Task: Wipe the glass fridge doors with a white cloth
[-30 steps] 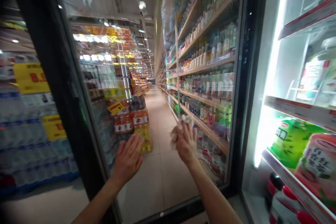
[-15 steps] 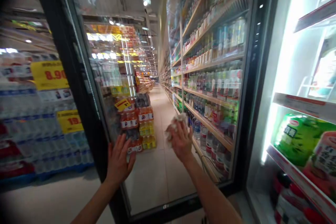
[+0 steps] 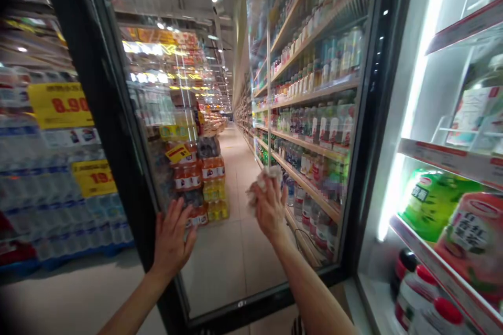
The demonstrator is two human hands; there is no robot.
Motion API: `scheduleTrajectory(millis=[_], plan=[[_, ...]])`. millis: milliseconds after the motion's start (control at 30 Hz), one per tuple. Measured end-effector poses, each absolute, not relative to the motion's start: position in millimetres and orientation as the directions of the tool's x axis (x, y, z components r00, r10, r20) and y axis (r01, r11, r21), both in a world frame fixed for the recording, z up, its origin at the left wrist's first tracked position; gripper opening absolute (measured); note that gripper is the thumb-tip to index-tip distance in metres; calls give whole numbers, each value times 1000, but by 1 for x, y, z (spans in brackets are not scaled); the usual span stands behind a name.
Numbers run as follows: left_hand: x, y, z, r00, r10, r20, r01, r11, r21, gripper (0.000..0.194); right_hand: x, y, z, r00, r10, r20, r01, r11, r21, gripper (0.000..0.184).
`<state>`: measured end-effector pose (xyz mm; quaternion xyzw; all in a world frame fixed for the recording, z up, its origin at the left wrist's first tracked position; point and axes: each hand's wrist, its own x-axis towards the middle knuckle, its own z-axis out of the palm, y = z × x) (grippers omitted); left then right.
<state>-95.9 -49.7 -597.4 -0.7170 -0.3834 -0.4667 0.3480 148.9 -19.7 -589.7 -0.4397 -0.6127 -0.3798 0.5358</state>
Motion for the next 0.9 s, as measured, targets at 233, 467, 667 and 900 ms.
scheduleTrajectory(millis=[233,467,667,900], plan=[[-54,-47,-592,225,194,955,859,-502,-100,64,127,-26,-593,-185,141,973,908,404,114,41],[-45,-39,-593,210,180,961,874,-476,-102,64,226,-6,-597,208,67,976,953,213,-217,47],[-42,-34,-597,205,136,969,887,-444,-125,68,182,-20,-605,-69,151,986,933,359,11,50],[-45,-33,-598,240,147,960,892,-424,-158,71,235,-5,-603,136,115,984,956,246,-161,47]])
